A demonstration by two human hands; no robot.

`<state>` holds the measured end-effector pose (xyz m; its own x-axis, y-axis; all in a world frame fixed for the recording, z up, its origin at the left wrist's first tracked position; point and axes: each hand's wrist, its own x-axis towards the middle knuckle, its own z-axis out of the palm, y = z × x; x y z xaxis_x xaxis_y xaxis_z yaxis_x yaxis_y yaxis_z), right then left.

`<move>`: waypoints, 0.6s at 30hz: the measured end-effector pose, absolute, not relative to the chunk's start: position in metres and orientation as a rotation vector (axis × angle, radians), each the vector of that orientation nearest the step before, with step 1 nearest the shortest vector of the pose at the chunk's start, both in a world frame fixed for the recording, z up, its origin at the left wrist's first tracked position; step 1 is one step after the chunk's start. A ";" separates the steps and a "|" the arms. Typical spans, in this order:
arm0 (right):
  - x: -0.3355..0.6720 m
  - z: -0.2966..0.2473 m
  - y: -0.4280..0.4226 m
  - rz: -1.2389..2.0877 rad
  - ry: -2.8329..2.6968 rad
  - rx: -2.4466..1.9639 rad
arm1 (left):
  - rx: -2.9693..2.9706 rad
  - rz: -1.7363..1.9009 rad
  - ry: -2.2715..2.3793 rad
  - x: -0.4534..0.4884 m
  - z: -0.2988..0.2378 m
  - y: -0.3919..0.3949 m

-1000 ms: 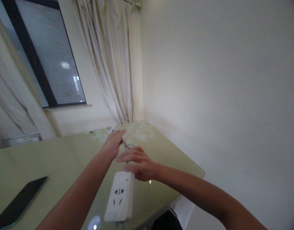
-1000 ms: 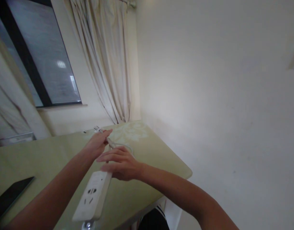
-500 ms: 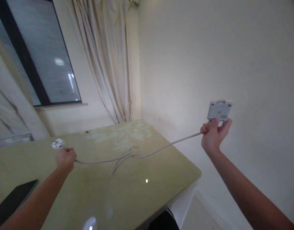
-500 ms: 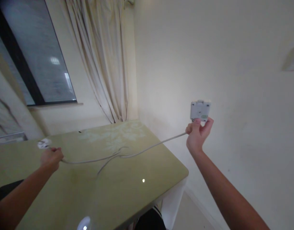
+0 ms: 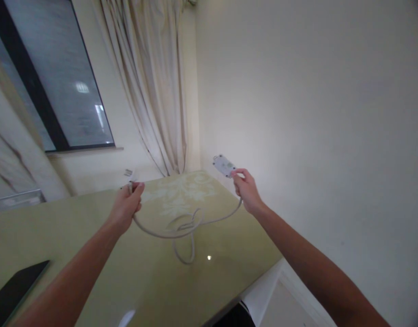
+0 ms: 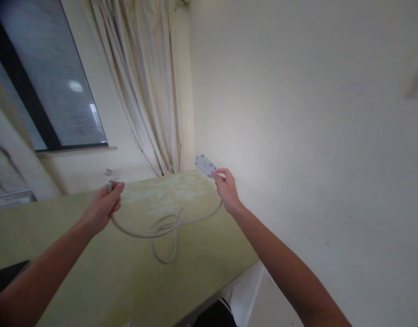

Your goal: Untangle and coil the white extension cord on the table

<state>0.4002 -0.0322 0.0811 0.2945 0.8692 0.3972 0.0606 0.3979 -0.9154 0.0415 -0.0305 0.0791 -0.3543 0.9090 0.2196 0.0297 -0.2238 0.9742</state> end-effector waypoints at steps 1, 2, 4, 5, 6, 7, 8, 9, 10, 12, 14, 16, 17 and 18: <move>0.381 0.079 -0.030 0.787 -1.160 -1.009 | 1.209 1.667 1.246 0.055 0.084 -0.035; 0.363 0.078 -0.029 0.874 -1.166 -0.996 | 1.228 1.691 1.151 0.067 0.089 -0.040; 0.331 0.078 -0.029 1.018 -1.186 -1.008 | 1.320 1.713 1.027 0.088 0.097 -0.049; 0.317 0.079 -0.031 1.095 -1.217 -0.994 | 1.386 1.728 1.016 0.096 0.099 -0.053; 0.305 0.080 -0.034 1.177 -1.259 -0.965 | 1.459 1.744 1.024 0.102 0.100 -0.057; 0.295 0.081 -0.037 1.250 -1.304 -0.928 | 1.537 1.759 1.047 0.106 0.100 -0.059; 0.285 0.082 -0.040 1.308 -1.351 -0.883 | 1.623 1.764 1.074 0.108 0.098 -0.061; 0.277 0.084 -0.043 1.350 -1.397 -0.837 | 1.712 1.754 1.100 0.110 0.096 -0.062; 0.270 0.085 -0.045 1.372 -1.435 -0.793 | 1.801 1.731 1.126 0.110 0.093 -0.063; 0.257 0.085 -0.046 1.365 -1.473 -0.720 | 1.958 1.668 1.199 0.110 0.087 -0.064; 0.247 0.084 -0.041 1.306 -1.457 -0.683 | 2.073 1.643 1.294 0.108 0.082 -0.066; 0.239 0.081 -0.033 1.213 -1.401 -0.689 | 2.162 1.635 1.360 0.105 0.079 -0.068; 0.236 0.079 -0.029 1.172 -1.379 -0.695 | 2.199 1.623 1.380 0.102 0.078 -0.068; 0.234 0.078 -0.025 1.143 -1.364 -0.699 | 2.235 1.599 1.404 0.100 0.078 -0.068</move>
<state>0.2337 -0.0254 0.0780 -0.1563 0.9114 0.3808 -0.2157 0.3447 -0.9136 0.1001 -0.0679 0.0784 0.0500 0.6874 0.7246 0.6298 -0.5848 0.5113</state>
